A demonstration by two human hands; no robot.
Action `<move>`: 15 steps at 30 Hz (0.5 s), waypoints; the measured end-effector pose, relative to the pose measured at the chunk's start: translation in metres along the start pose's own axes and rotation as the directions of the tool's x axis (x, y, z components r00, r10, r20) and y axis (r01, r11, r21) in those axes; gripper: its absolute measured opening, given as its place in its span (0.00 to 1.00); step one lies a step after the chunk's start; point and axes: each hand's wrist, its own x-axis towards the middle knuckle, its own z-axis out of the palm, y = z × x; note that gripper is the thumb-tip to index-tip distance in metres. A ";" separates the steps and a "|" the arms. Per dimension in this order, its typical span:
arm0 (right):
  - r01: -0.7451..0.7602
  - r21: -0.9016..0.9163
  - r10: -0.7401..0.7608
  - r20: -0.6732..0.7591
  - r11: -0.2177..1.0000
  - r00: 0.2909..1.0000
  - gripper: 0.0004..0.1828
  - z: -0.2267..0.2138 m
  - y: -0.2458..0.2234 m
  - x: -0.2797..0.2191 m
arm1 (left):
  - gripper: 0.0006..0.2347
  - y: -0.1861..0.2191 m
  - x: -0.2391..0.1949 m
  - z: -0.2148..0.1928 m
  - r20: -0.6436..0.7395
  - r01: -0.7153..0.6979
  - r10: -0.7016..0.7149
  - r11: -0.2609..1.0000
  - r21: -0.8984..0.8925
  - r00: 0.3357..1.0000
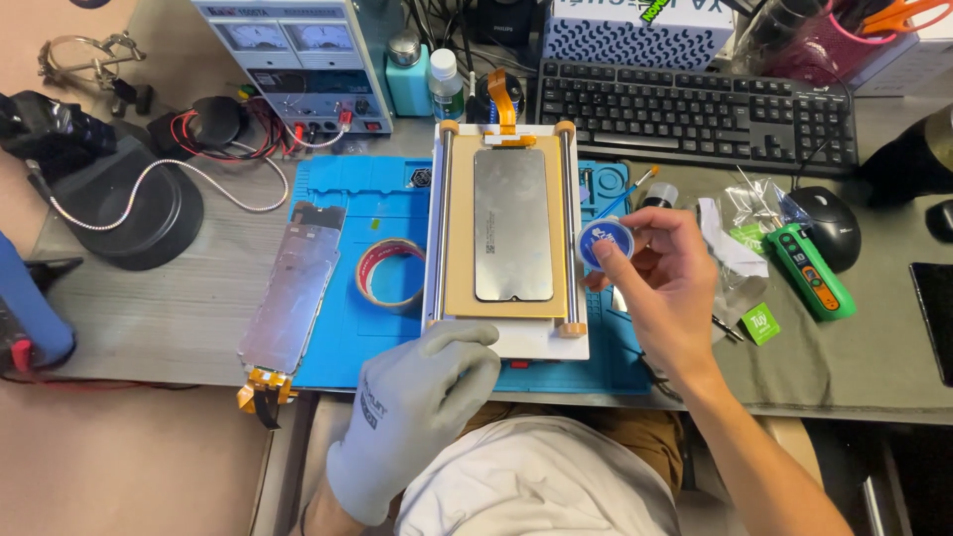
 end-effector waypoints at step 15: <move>0.175 -0.069 -0.178 -0.036 0.982 0.983 0.17 0.012 0.016 0.001 | 0.07 -0.001 -0.001 -0.002 0.037 -0.011 0.000 0.955 0.297 0.999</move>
